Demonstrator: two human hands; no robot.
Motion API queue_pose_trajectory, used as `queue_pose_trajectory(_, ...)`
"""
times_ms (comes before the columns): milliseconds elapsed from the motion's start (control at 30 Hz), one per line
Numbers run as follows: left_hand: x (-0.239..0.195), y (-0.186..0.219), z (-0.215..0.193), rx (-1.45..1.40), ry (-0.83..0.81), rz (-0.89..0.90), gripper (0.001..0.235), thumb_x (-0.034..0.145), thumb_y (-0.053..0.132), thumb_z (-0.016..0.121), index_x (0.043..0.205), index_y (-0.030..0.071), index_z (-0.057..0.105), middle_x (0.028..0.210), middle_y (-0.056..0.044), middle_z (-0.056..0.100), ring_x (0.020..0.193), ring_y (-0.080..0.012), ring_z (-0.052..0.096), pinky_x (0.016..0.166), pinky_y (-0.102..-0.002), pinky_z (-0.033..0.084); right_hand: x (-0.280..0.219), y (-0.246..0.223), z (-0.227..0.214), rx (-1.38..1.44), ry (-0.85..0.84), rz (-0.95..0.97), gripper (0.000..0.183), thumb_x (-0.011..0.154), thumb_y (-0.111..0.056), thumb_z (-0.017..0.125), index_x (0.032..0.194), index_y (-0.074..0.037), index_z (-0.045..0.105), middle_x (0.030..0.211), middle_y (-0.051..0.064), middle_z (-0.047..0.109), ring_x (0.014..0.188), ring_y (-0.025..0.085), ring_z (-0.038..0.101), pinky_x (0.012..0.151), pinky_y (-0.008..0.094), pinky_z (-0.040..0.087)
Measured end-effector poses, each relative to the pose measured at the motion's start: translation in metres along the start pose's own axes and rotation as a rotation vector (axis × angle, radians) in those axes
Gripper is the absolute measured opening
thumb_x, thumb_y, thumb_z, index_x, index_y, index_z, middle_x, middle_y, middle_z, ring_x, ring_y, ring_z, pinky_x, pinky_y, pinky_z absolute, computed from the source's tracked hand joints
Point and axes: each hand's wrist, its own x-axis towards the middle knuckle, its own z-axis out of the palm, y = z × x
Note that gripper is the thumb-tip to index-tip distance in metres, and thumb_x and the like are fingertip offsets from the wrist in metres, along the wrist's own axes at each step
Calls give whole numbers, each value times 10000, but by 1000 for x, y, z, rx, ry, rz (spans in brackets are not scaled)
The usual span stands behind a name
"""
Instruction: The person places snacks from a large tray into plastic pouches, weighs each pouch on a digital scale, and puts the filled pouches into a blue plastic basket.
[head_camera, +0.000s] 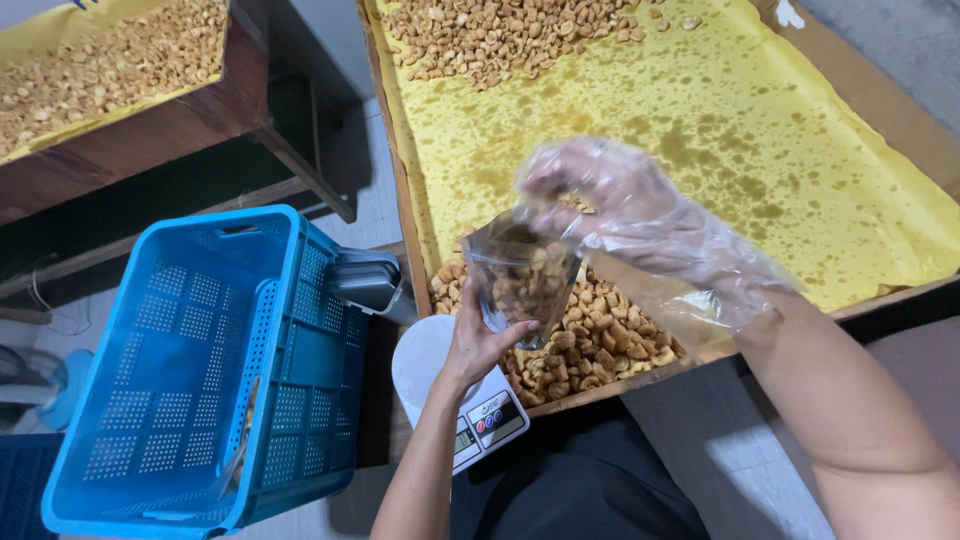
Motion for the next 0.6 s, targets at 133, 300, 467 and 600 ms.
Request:
queue_pose_trajectory(133,-4,5,-3,-41,2,37,942,706,270,907,1435,39,357,1361,-183,583,1271,-296,598,1084,-425,498,-19,-12,7,-433,73,-116,297,879,-95,781,1132,-3,656,1212,185,670,1165,328,620,966,414,502)
queue_pose_trajectory(300,0,5,-2,-2,-6,-21,1008,681,338,910,1451,66,319,1390,-197,565,1299,-335,586,1109,-472,486,-39,31,-14,274,442,307,283,937,-113,734,1183,-16,633,1200,153,680,1089,219,702,959,311,611)
queue_pose_trajectory(467,1,9,8,-26,-51,-165,1129,631,381,898,1503,116,231,1441,-202,497,1326,-365,518,1108,-507,443,-38,38,-14,786,521,307,214,999,-49,754,1152,-17,608,1147,155,660,1070,248,684,984,352,620)
queue_pose_trajectory(600,0,1,4,-11,6,-103,1073,649,376,907,1471,85,281,1404,-213,508,1320,-362,540,1110,-508,474,-26,65,-22,-27,383,557,313,960,-192,683,1235,-53,629,1229,152,661,1077,243,660,952,387,574)
